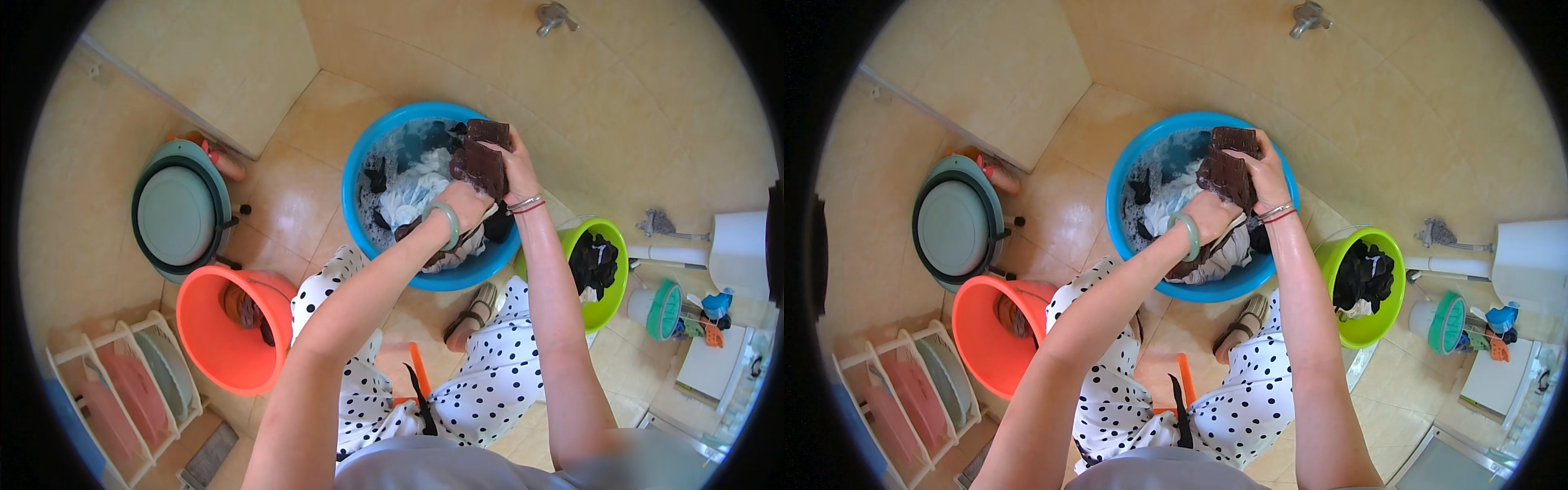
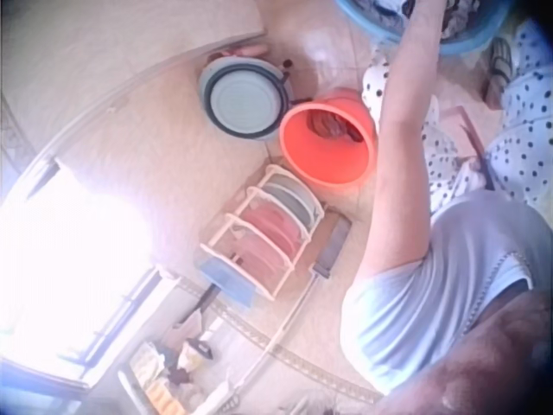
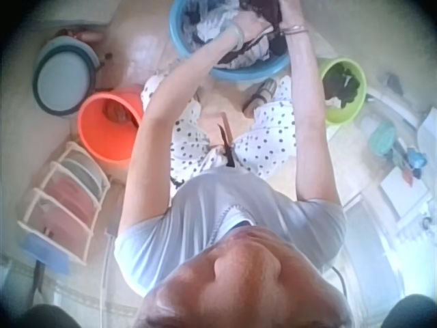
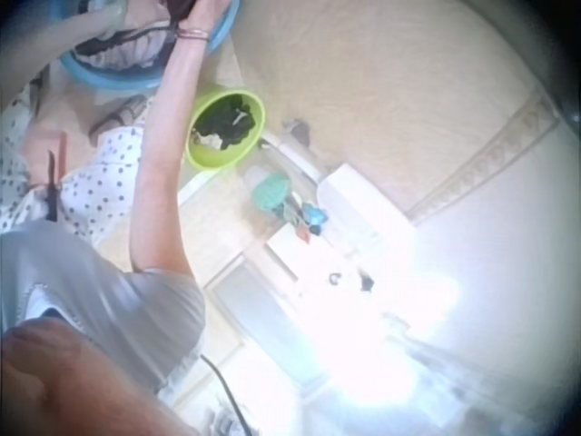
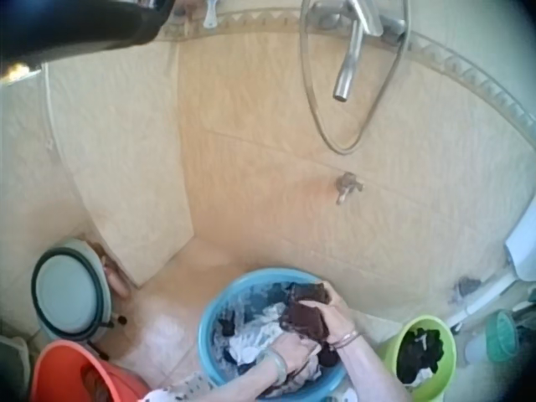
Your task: The person hand-washes a load of mixed-color clothes in a blue basin filled with soapy water. They scrub and rinse individual items by hand, then transfer the washed clothes into a green bucket. Finally, they fill an orange bucket with water from the tap.
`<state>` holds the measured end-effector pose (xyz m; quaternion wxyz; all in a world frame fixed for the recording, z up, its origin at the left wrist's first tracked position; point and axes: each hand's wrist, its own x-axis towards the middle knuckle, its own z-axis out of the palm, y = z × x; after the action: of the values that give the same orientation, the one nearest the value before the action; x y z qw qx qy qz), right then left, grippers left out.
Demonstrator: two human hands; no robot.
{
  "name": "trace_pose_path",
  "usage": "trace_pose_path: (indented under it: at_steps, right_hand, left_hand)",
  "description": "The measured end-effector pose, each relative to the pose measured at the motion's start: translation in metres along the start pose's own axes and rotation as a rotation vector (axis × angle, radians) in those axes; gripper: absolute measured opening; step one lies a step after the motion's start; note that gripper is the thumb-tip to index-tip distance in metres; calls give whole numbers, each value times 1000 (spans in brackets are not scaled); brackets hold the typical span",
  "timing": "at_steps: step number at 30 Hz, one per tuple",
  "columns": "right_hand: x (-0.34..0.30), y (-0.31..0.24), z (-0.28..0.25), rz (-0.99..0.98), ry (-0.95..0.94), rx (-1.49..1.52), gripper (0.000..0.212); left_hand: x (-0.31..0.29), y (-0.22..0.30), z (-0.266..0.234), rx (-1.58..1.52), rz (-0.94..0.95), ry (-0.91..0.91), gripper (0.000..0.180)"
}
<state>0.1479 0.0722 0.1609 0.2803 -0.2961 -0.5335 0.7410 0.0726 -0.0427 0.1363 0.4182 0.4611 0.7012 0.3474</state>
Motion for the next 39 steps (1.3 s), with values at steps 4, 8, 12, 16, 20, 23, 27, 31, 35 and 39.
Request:
trace_pose_path:
  at_steps: [4,8,12,16,20,23,27,31,35,39]
  right_hand:
    - [2,13,-2,-86,97,-150,30]
    - [2,26,6,-241,322,-360,34]
    - [4,23,7,-196,405,-144,47]
    - [1,23,4,-102,409,-214,50]
    - [-13,13,6,11,177,80,57]
    - [-20,-11,6,37,-91,185,73]
    - [-17,-19,-9,-24,-244,146,82]
    - [-14,5,-13,44,-128,293,79]
    - [-14,-3,-7,80,-162,366,52]
    - [-6,1,-11,47,130,282,25]
  left_hand:
    - [-6,16,5,57,-199,89,46]
    - [-5,17,4,48,-261,100,55]
    - [-13,18,-2,-148,-42,227,98]
    - [-20,22,2,21,85,140,122]
    - [-24,24,-3,114,-46,197,115]
    - [-21,25,-23,-40,-111,180,105]
    - [-5,5,-12,-409,153,332,82]
    - [-4,10,-14,-807,82,87,70]
    - [-11,14,-20,-840,34,7,71]
    - [-15,18,-17,-641,81,141,75]
